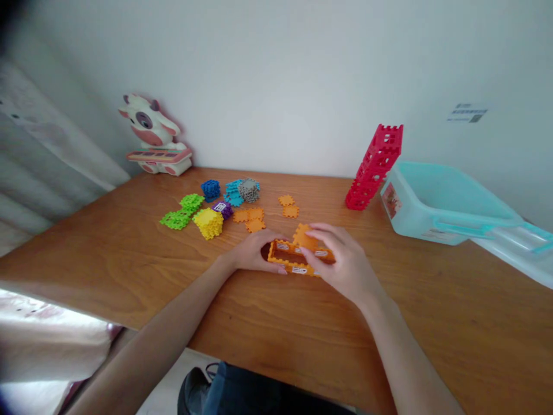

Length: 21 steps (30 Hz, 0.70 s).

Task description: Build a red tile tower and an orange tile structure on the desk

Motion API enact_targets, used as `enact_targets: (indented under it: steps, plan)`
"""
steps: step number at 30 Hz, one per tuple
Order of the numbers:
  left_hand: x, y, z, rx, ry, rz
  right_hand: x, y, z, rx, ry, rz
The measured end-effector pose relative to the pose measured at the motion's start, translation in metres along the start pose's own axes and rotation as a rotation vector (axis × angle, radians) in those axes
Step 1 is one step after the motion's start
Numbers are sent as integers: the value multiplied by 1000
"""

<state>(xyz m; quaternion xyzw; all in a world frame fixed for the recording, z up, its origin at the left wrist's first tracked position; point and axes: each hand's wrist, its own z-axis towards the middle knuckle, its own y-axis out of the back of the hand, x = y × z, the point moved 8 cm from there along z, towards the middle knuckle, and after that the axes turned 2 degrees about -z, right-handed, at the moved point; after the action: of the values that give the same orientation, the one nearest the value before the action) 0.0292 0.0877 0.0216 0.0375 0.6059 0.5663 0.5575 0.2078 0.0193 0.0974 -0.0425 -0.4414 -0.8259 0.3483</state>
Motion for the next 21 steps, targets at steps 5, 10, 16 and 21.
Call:
enact_targets:
  steps: [5, 10, 16, 21]
  plan:
    - [-1, -2, 4, 18, -30, -96, 32, -32, -3, 121, 149, -29]
    - [0, -4, 6, 29, -52, -164, 37, -47, -1, 183, 189, -98]
    - [1, -4, 6, 20, -50, -104, 37, -55, -3, 239, 224, -132]
    - [0, -5, 6, 28, -78, -118, 40, -53, -1, 261, 234, -127]
